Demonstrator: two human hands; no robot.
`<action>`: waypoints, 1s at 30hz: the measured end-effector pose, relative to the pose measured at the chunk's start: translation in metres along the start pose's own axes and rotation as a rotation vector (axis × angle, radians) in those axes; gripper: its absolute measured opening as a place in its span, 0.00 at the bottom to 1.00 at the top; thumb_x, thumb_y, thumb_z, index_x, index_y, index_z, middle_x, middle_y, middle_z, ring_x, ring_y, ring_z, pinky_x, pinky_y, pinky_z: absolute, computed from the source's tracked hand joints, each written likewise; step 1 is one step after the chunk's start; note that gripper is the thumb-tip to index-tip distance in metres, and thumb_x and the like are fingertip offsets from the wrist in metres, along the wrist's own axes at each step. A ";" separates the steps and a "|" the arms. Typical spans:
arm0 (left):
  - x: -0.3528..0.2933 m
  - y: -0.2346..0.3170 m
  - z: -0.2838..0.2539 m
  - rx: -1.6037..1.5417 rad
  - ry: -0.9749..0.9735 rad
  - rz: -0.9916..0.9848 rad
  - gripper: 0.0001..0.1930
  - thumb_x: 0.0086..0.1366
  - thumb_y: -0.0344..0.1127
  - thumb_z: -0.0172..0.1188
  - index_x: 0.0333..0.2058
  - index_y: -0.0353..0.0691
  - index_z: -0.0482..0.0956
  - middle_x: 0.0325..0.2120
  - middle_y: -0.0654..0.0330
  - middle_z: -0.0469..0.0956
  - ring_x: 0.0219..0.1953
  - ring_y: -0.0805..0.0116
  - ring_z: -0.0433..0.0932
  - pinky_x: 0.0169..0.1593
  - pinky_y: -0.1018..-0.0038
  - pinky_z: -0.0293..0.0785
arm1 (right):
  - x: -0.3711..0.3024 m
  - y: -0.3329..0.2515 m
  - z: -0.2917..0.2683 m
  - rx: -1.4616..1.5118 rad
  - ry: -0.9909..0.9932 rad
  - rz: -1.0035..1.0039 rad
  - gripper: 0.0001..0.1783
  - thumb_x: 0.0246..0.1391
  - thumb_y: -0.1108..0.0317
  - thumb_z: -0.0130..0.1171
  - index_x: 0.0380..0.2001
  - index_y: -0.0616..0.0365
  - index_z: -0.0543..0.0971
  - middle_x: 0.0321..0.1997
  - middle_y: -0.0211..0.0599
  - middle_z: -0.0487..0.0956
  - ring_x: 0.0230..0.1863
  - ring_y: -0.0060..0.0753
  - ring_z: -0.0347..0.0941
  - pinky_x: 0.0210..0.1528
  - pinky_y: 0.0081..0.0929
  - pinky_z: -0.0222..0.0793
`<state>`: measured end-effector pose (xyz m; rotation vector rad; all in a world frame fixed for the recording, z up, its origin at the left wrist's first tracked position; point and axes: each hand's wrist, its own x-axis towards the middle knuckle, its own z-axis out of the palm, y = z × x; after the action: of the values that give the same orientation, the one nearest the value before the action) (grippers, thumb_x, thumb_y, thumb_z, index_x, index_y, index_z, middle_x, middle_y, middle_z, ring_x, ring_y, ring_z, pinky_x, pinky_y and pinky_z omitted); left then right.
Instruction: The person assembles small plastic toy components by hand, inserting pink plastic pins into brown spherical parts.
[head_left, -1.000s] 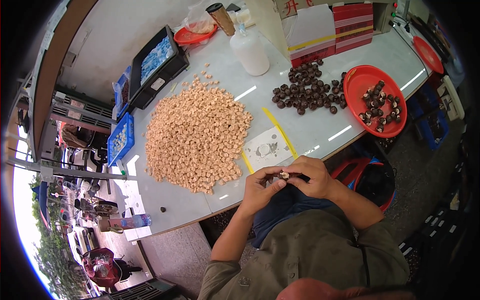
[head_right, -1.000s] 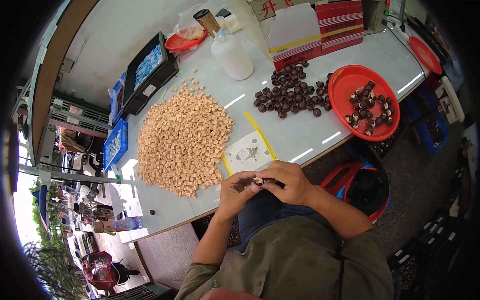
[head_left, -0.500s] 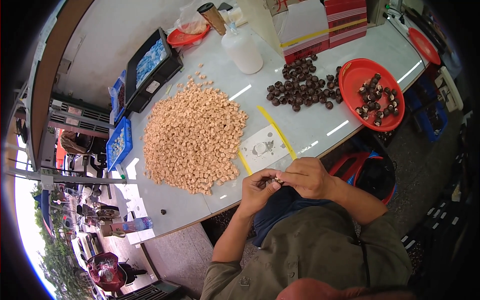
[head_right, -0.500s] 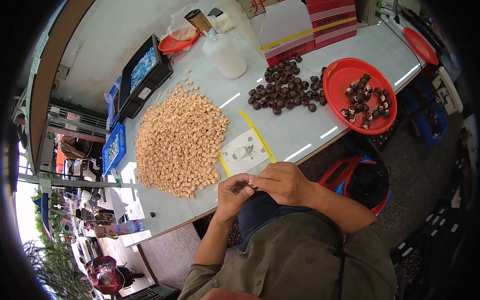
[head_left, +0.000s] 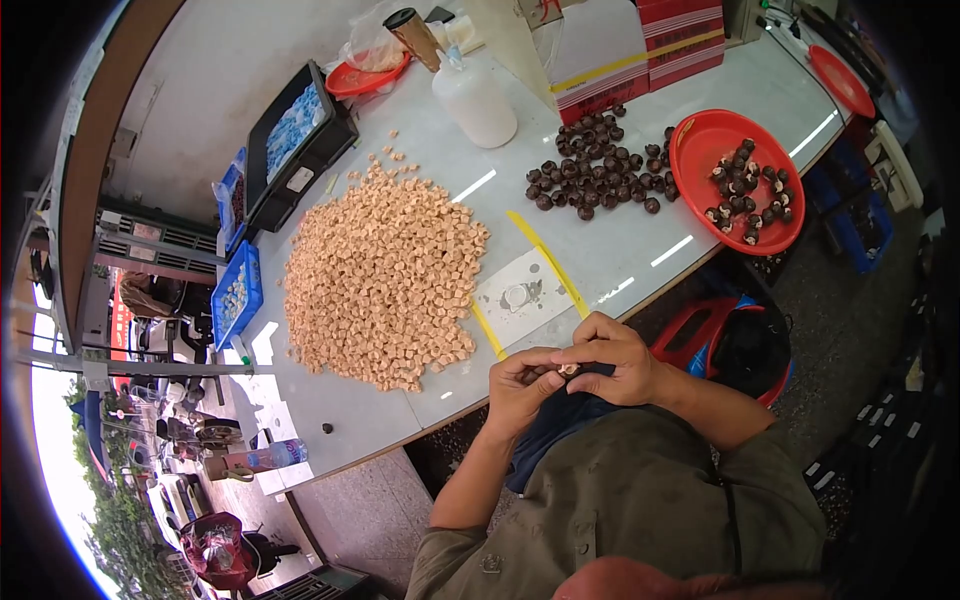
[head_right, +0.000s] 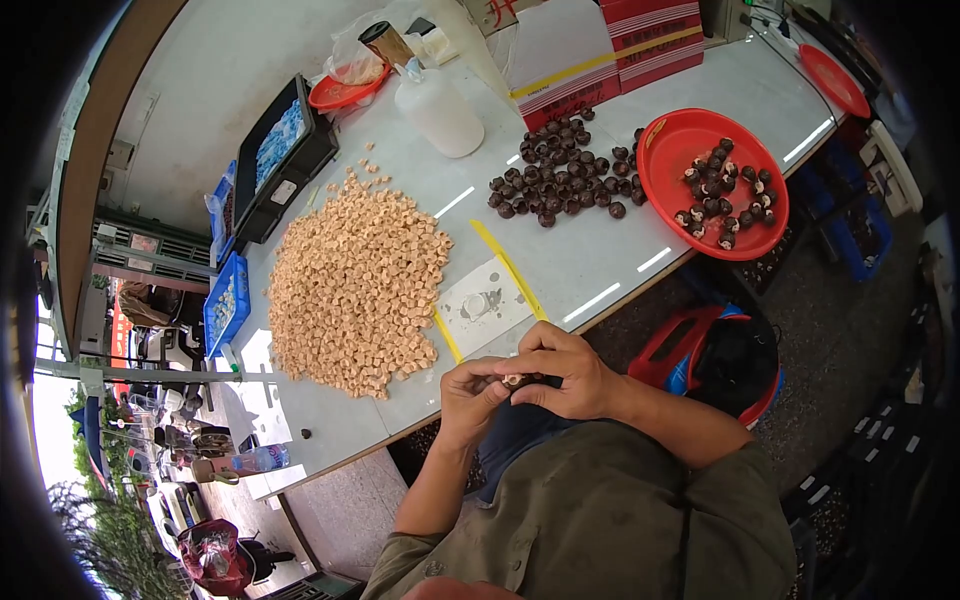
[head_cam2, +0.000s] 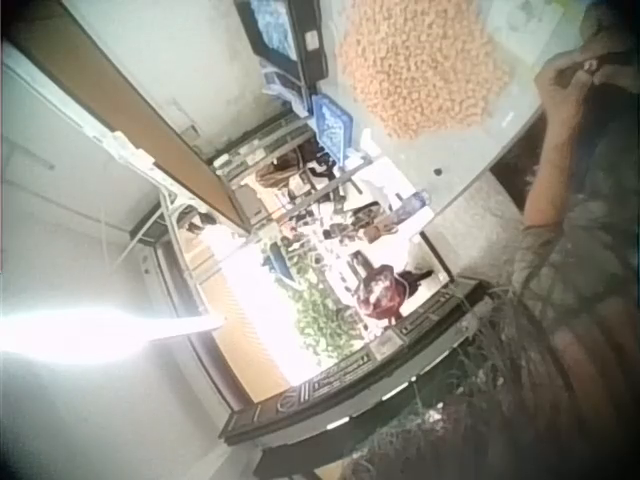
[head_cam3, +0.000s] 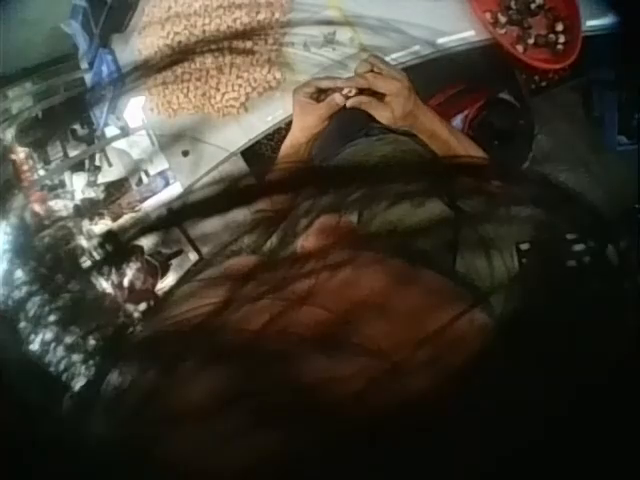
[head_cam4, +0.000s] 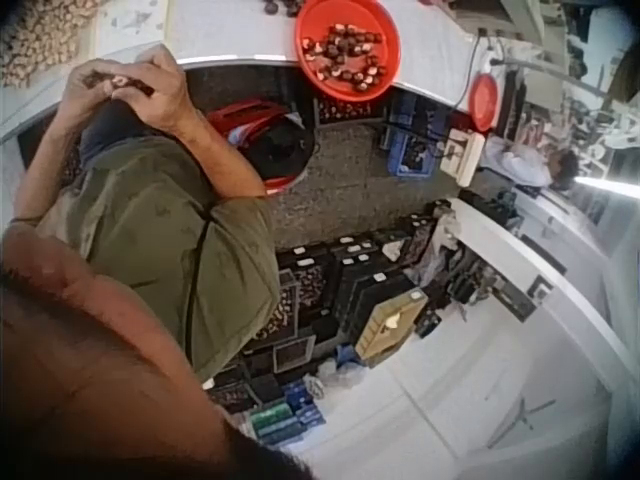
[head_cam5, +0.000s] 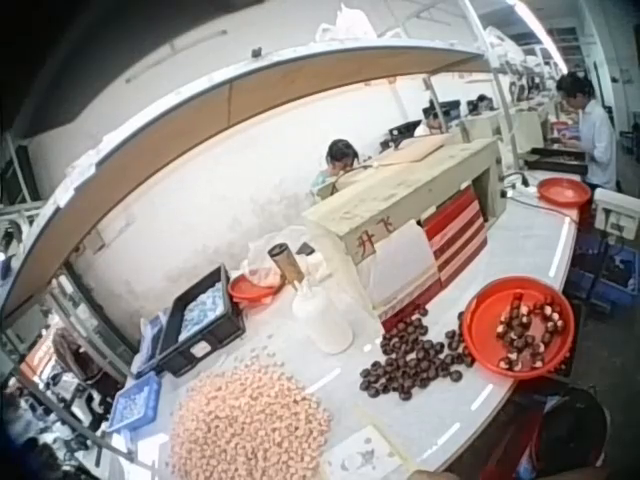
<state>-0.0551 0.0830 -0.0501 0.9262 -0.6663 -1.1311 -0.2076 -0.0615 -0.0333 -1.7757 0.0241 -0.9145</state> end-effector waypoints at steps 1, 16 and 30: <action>-0.001 -0.002 0.001 -0.004 0.012 -0.012 0.13 0.65 0.26 0.69 0.47 0.29 0.82 0.43 0.51 0.84 0.46 0.66 0.83 0.53 0.71 0.81 | -0.001 0.000 0.001 0.026 0.013 0.027 0.20 0.48 0.73 0.75 0.47 0.56 0.86 0.35 0.34 0.78 0.33 0.34 0.76 0.35 0.28 0.72; -0.001 -0.011 -0.002 -0.058 -0.004 -0.077 0.18 0.65 0.30 0.71 0.50 0.30 0.78 0.45 0.52 0.83 0.47 0.68 0.82 0.52 0.73 0.80 | 0.004 -0.010 -0.006 0.076 0.027 0.166 0.21 0.48 0.66 0.77 0.47 0.57 0.86 0.37 0.33 0.72 0.38 0.31 0.69 0.41 0.24 0.67; 0.004 0.015 -0.021 0.381 0.386 0.155 0.14 0.71 0.31 0.64 0.50 0.29 0.76 0.37 0.53 0.84 0.40 0.69 0.83 0.49 0.74 0.78 | 0.002 0.002 -0.185 -1.344 0.399 0.313 0.20 0.49 0.73 0.69 0.47 0.60 0.80 0.41 0.45 0.77 0.47 0.55 0.75 0.50 0.46 0.72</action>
<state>-0.0291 0.0868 -0.0466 1.3507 -0.6310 -0.6687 -0.3139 -0.2109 -0.0120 -2.5878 1.4153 -1.0754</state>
